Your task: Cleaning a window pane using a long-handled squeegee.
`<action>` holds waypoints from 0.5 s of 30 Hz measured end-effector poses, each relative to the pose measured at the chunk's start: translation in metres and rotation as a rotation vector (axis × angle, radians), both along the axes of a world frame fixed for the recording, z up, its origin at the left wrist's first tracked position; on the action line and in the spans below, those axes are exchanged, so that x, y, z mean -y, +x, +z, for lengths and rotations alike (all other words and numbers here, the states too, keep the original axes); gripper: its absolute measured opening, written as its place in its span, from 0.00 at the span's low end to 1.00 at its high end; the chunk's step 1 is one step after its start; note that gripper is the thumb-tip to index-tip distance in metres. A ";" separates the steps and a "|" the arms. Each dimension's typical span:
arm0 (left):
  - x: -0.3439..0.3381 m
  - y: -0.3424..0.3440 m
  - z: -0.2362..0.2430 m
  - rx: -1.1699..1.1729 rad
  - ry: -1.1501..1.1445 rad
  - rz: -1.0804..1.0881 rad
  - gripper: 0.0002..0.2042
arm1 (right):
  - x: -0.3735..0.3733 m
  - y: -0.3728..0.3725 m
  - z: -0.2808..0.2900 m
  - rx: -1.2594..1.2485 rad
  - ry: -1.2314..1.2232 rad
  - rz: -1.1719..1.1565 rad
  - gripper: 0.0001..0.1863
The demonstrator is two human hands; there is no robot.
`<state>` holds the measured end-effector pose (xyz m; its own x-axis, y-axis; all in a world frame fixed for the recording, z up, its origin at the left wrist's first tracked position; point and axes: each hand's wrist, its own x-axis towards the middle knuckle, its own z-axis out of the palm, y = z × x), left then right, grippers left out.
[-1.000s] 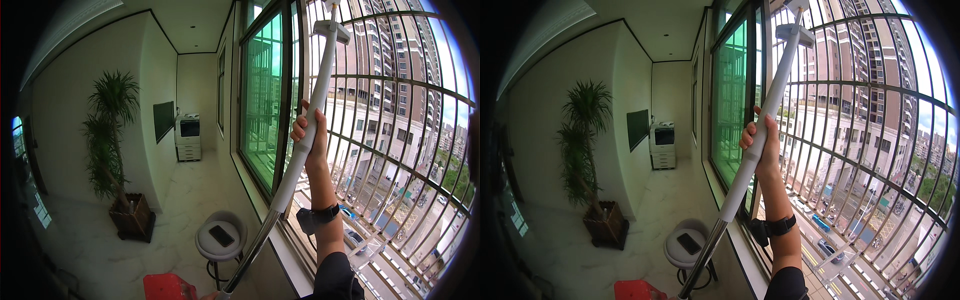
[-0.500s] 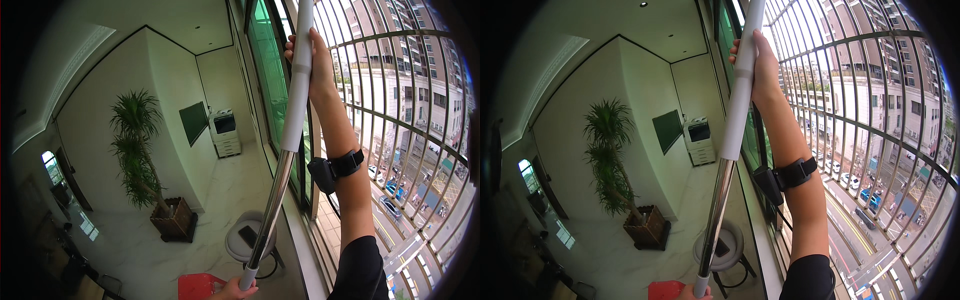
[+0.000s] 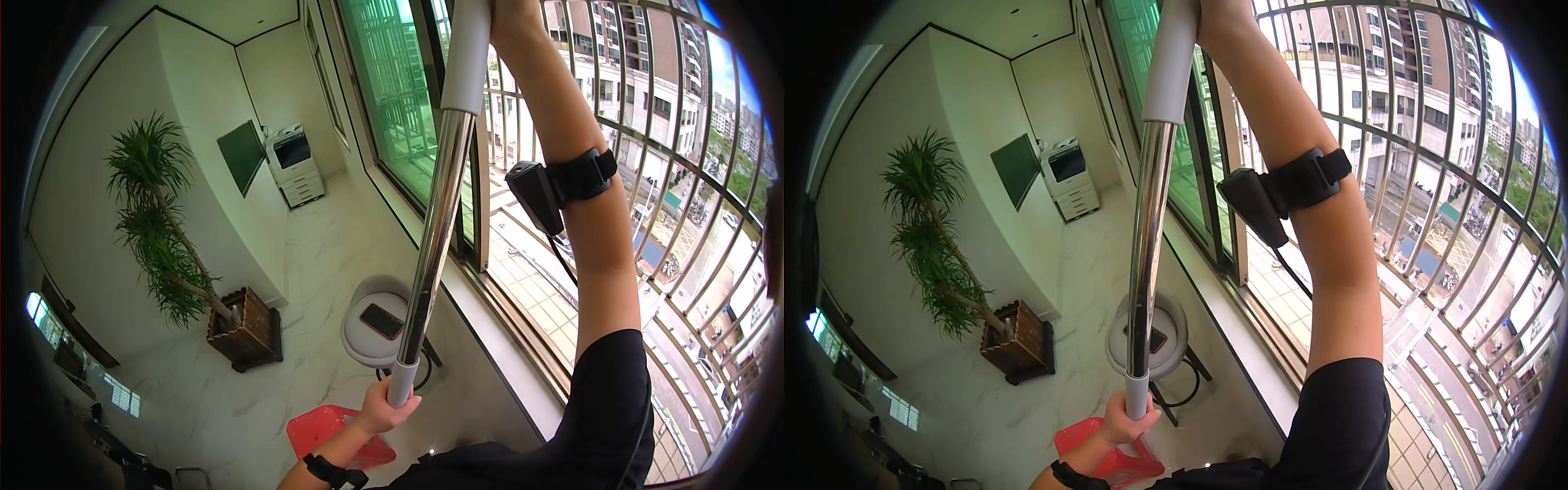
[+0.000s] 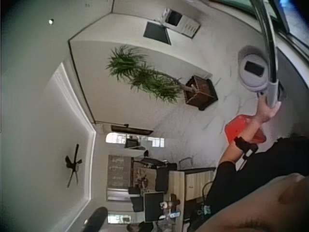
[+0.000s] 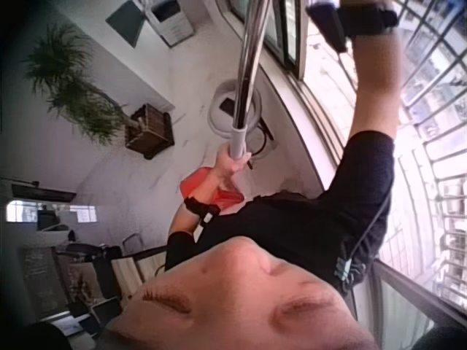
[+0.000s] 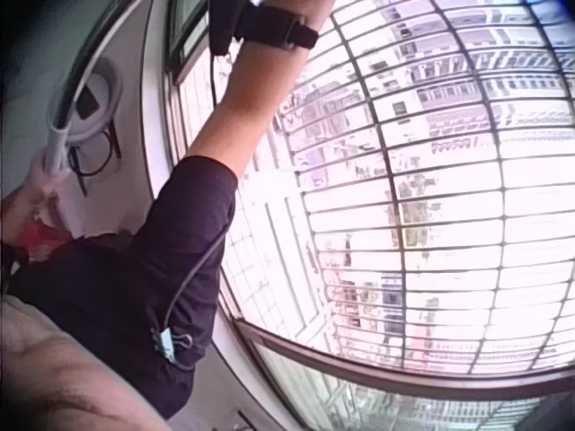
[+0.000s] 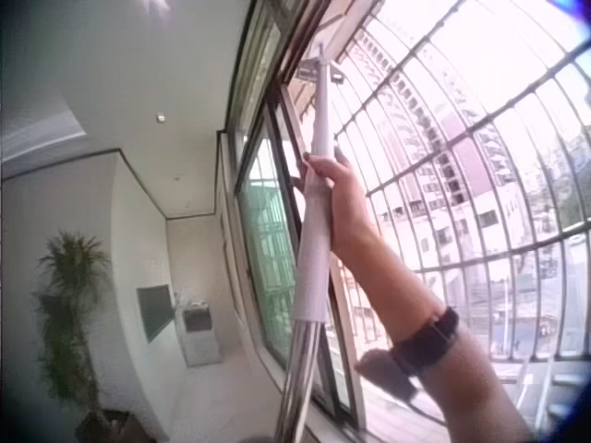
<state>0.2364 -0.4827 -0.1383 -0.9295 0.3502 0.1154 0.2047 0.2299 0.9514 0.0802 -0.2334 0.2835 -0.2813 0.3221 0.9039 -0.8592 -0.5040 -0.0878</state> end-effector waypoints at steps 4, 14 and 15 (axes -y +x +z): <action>0.005 0.002 0.013 -0.130 -0.010 0.091 0.10 | -0.005 0.016 0.009 0.126 0.093 0.239 0.20; -0.027 -0.021 -0.010 -0.323 0.008 0.153 0.13 | -0.011 -0.003 0.001 0.138 0.182 0.190 0.21; -0.027 -0.024 -0.023 -0.331 -0.002 0.171 0.13 | -0.009 -0.010 0.000 0.129 0.195 0.250 0.21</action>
